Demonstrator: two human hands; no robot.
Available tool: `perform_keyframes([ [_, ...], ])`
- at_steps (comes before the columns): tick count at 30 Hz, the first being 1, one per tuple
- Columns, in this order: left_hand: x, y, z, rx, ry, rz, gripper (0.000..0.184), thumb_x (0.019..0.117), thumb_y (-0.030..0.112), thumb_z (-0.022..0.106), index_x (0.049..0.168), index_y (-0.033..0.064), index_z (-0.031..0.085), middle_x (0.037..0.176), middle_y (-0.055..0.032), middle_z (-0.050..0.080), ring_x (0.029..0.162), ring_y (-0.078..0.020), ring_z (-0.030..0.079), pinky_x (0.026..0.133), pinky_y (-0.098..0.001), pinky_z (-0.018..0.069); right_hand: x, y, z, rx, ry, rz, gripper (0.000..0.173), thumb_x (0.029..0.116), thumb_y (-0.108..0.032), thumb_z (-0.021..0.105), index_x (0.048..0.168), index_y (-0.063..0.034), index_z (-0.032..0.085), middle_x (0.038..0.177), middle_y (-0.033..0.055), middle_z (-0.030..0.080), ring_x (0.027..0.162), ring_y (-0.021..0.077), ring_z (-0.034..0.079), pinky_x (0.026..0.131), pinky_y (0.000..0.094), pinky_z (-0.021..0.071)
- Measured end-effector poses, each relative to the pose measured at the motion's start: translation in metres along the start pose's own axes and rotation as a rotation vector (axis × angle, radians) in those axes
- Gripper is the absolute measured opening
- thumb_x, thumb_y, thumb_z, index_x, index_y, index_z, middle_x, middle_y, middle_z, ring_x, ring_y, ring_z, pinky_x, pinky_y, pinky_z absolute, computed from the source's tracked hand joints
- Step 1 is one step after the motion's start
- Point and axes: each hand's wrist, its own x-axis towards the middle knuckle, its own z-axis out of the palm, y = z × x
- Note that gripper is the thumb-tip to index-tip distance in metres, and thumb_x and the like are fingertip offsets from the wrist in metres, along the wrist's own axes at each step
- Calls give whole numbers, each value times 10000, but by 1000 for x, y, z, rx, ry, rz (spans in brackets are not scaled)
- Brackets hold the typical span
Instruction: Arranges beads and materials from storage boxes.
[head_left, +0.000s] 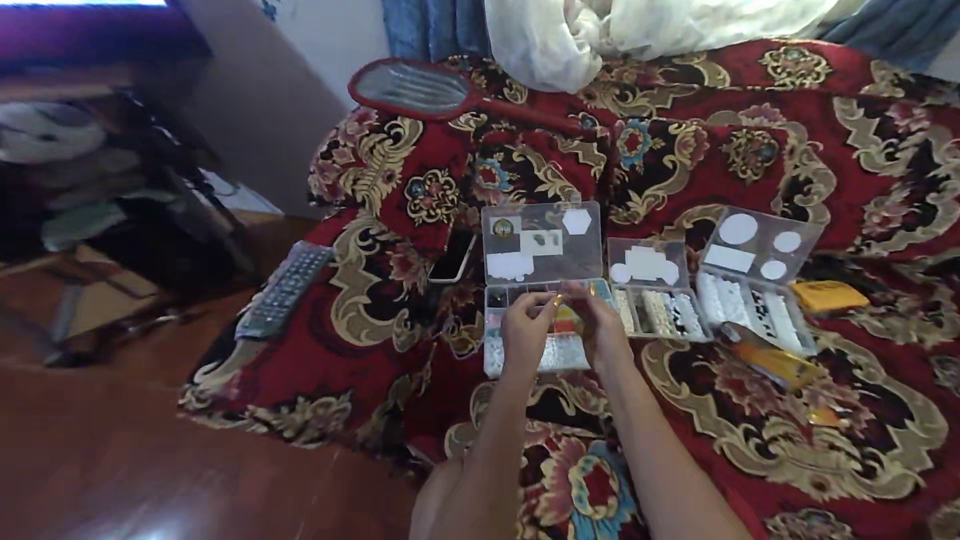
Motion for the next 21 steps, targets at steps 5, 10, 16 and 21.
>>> perform_keyframes([
  [5,10,-38,1,-61,41,40,151,966,127,662,1024,16,747,978,-50,712,808,-61,634,770,-256,523,-3,17,2,-64,-84,-45,298,1053,-61,458,1217,33,689,1157,71,734,705,-4,622,522,144,448],
  [10,20,-57,11,-123,142,36,113,920,100,697,979,23,757,1015,-49,698,840,-41,596,754,-210,485,-6,19,15,-121,-114,-24,361,973,-30,567,1325,38,611,1200,71,699,859,43,678,634,180,544],
  [16,18,-56,11,-270,106,51,61,884,45,716,920,16,756,1013,-31,659,858,9,584,734,-129,477,-9,16,13,-224,-171,-68,395,951,-3,609,1333,89,573,1075,86,723,875,97,724,796,244,619],
  [21,9,-39,5,-386,30,-14,43,891,22,694,884,35,735,996,-4,679,925,-24,629,816,-180,528,-19,6,5,-351,-149,-172,230,962,-48,623,1163,45,688,907,16,742,717,33,685,683,184,590],
])
